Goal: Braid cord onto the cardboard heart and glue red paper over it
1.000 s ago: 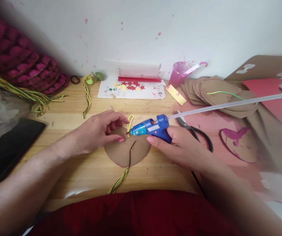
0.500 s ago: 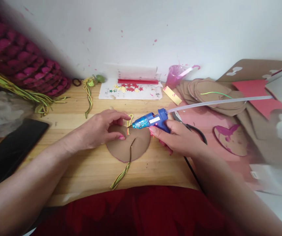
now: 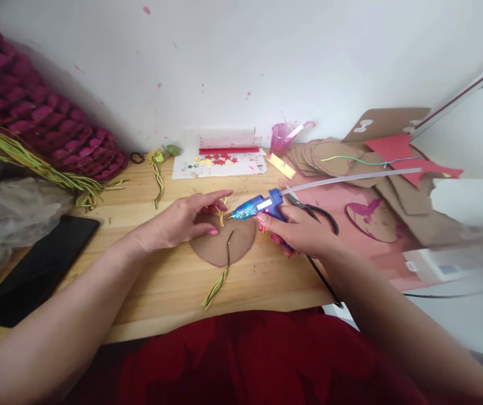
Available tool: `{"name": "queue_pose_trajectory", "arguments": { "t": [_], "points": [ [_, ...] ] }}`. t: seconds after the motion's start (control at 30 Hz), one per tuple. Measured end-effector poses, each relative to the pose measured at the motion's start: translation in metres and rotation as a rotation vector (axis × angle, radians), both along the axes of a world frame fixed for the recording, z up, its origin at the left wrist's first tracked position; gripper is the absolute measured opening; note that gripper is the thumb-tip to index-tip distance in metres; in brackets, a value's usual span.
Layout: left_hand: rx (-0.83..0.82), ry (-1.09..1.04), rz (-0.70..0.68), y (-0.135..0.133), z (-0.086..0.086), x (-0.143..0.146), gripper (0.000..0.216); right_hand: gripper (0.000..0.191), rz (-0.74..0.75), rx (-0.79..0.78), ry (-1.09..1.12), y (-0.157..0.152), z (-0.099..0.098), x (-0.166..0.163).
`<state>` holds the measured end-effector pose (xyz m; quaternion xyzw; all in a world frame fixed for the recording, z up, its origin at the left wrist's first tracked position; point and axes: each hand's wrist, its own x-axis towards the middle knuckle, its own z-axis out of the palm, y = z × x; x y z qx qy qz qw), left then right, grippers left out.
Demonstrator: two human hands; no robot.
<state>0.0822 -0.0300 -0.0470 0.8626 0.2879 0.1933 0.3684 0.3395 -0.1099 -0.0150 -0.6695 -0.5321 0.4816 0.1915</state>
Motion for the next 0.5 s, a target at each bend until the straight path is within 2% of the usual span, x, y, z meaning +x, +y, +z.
{"name": "queue_pose_trajectory", "arguments": {
  "t": [0.5],
  "points": [
    [0.032,0.034,0.011,0.003,-0.002,-0.001,0.073,0.043,-0.021,-0.053,0.053,-0.015,-0.008,-0.002]
  ]
}}
